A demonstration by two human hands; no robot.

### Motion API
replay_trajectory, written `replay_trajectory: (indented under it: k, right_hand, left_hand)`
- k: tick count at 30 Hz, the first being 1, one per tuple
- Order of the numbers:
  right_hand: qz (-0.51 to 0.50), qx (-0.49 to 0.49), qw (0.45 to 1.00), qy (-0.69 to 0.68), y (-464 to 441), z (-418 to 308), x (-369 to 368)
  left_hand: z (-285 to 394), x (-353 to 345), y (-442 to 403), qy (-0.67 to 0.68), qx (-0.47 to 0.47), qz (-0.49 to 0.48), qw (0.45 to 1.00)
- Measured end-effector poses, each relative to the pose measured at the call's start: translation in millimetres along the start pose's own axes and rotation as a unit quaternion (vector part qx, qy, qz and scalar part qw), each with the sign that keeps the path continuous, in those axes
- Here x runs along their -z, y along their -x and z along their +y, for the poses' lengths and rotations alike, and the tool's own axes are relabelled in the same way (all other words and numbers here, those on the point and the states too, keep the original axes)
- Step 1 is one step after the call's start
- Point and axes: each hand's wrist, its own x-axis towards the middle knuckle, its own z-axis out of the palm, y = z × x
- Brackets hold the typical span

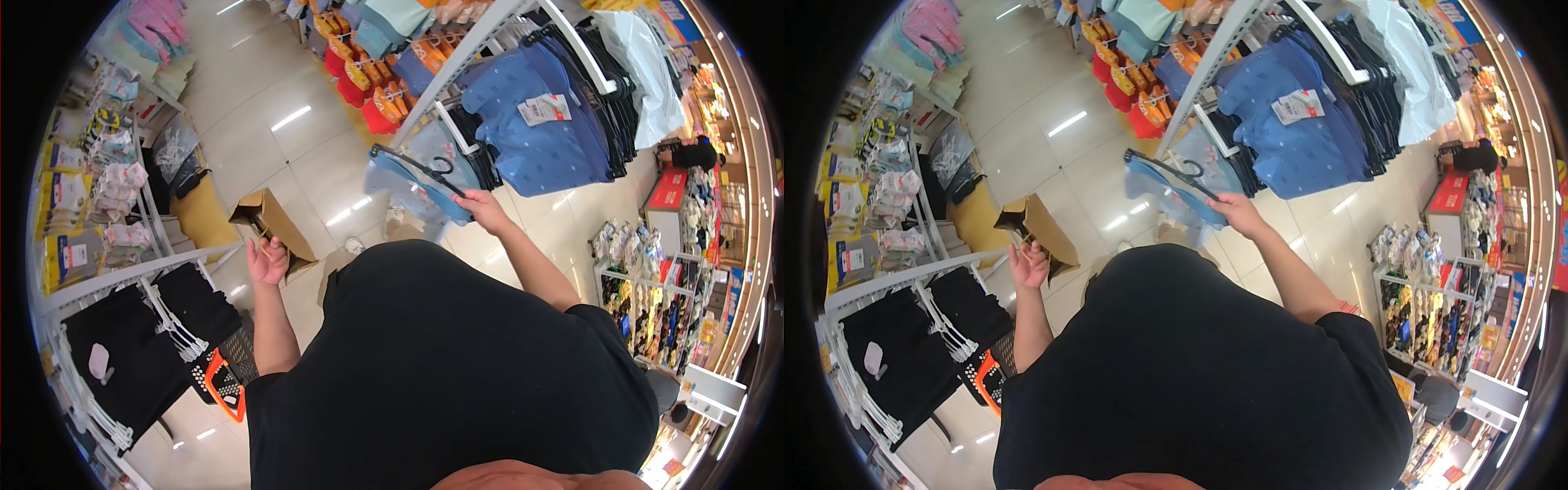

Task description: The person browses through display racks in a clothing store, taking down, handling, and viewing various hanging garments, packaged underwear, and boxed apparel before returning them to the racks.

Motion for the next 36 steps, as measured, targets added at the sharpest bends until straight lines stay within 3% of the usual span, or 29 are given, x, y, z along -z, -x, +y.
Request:
replay_trajectory:
  k: [2, 4, 6, 9, 10, 13, 16, 19, 22, 24, 26, 31, 34, 36]
  right_hand:
    - [-0.046, 0.041, 0.996, -0.067, 11, -35, -1]
    - [-0.113, 0.048, 0.977, -0.172, 17, -57, 4]
    - [-0.18, 0.096, 0.95, -0.238, 25, -79, 4]
    - [-0.234, 0.139, 0.927, -0.257, 32, -110, -6]
    - [-0.244, 0.152, 0.924, -0.251, 34, -121, -9]
    - [-0.211, 0.144, 0.948, -0.192, 34, -135, -17]
    - [-0.141, 0.15, 0.972, -0.115, 39, -146, -31]
    - [-0.076, 0.149, 0.984, -0.066, 38, -144, -36]
    - [-0.081, 0.141, 0.985, -0.062, 40, -138, -33]
    - [-0.051, 0.226, 0.972, 0.048, 43, -134, -34]
    - [0.006, 0.353, 0.913, 0.203, 43, -122, -33]
    - [-0.037, 0.152, 0.974, 0.167, 42, -61, -17]
    - [0.083, 0.039, 0.988, 0.123, 28, -15, 1]
    - [0.157, 0.021, 0.974, 0.162, 22, 0, 13]
  left_hand:
    - [-4, -41, -16, -0.015, 0.044, -0.13, 0.99]
    - [-11, -70, -35, -0.125, 0.052, -0.153, 0.979]
    - [-38, -144, -61, -0.247, -0.019, -0.019, 0.969]
    - [-69, -157, -89, -0.341, -0.148, 0.07, 0.926]
    - [-71, -152, -92, -0.323, -0.138, 0.048, 0.935]
    - [-87, -141, -103, -0.271, -0.115, -0.011, 0.956]
    - [-87, -152, -98, -0.36, -0.008, 0.072, 0.93]
    - [-98, -166, -95, -0.315, -0.035, 0.147, 0.937]
    - [-102, -160, -94, -0.312, -0.029, 0.168, 0.935]
    - [-105, -155, -95, -0.31, -0.021, 0.176, 0.934]
    - [-106, -141, -96, -0.338, -0.022, 0.206, 0.918]
    - [-90, -86, -86, -0.381, -0.02, 0.28, 0.881]
    - [-74, -74, -73, -0.348, -0.011, 0.311, 0.885]
    - [-67, -45, -62, -0.37, 0.023, 0.354, 0.859]
